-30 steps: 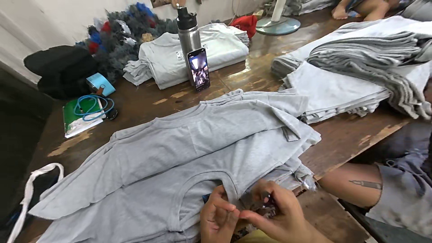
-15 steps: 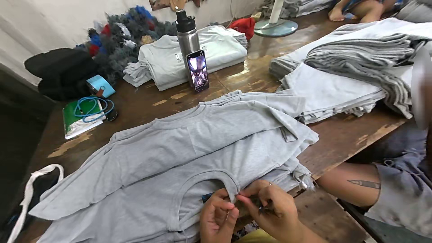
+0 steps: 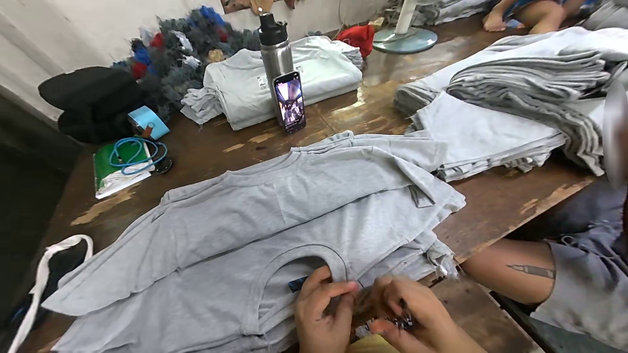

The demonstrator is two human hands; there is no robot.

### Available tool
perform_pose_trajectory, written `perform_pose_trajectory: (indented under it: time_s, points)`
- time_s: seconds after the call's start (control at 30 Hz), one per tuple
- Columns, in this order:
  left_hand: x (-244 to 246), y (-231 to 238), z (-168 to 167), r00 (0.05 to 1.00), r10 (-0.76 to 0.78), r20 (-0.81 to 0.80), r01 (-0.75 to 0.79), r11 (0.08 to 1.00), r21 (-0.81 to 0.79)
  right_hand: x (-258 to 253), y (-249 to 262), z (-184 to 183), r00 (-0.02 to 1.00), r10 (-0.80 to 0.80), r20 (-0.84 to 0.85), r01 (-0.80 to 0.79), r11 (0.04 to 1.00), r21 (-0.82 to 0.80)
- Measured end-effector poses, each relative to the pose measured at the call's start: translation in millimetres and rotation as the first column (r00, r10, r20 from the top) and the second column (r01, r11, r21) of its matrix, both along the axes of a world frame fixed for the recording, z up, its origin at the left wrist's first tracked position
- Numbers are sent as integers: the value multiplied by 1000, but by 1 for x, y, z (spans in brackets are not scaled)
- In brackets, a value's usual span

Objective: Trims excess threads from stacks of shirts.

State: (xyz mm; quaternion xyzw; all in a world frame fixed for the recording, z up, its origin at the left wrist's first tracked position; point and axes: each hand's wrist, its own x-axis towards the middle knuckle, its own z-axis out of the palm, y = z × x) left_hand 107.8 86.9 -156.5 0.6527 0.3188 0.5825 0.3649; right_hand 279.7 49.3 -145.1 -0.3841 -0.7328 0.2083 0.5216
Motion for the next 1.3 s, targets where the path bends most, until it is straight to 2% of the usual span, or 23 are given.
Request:
perform_pose_trajectory:
  time_s: [0.07, 0.2, 0.4, 0.5, 0.63, 0.73, 0.83, 0.93, 1.0, 1.07, 1.13, 1.2, 1.3]
  points:
    - [-2, 0, 3, 997, -32, 72, 40, 993, -109, 9, 4, -5, 989, -104, 107, 110, 993, -51]
    - [-6, 2, 6, 980, -75, 185, 113, 972, -208, 17, 12, -14, 897, -258, 358, 280, 960, -10]
    - [-6, 0, 2, 980, -90, 177, 118, 980, -158, 12, 14, -14, 830, -292, 474, 287, 954, 84]
    - [-5, -1, -1, 989, -77, 128, 92, 989, -116, 9, 15, -14, 806, -312, 503, 296, 948, 113]
    - [-6, -2, 0, 983, -94, 155, 115, 985, -129, 5, 15, -15, 783, -336, 524, 307, 941, 145]
    - [-14, -3, 1, 976, -180, 120, 194, 974, -118, 8, 13, -8, 846, -291, 446, 274, 956, 104]
    - [-23, -11, 5, 964, -258, -60, 255, 965, -55, 12, 11, 3, 952, -182, 245, 191, 982, -13]
    - [-22, -23, 11, 902, -176, -395, 230, 968, 96, 8, 24, 6, 996, -67, 59, 74, 988, -135]
    - [-19, -29, 14, 791, -65, -608, 243, 946, 215, 6, 37, 7, 997, 50, 65, -28, 951, -307]
    - [-19, -30, 14, 704, -6, -710, 279, 922, 269, 8, 48, 9, 979, 167, 113, -105, 902, -420]
    - [-19, -27, 11, 708, 18, -706, 272, 916, 295, 10, 51, 12, 966, 215, 145, -135, 895, -425]
    - [-20, -23, 5, 764, 31, -644, 231, 920, 318, 11, 48, 8, 975, 183, 123, -127, 922, -365]
    - [-20, -16, -4, 878, 9, -479, 154, 942, 300, 9, 40, -5, 997, 35, -75, -51, 972, -230]
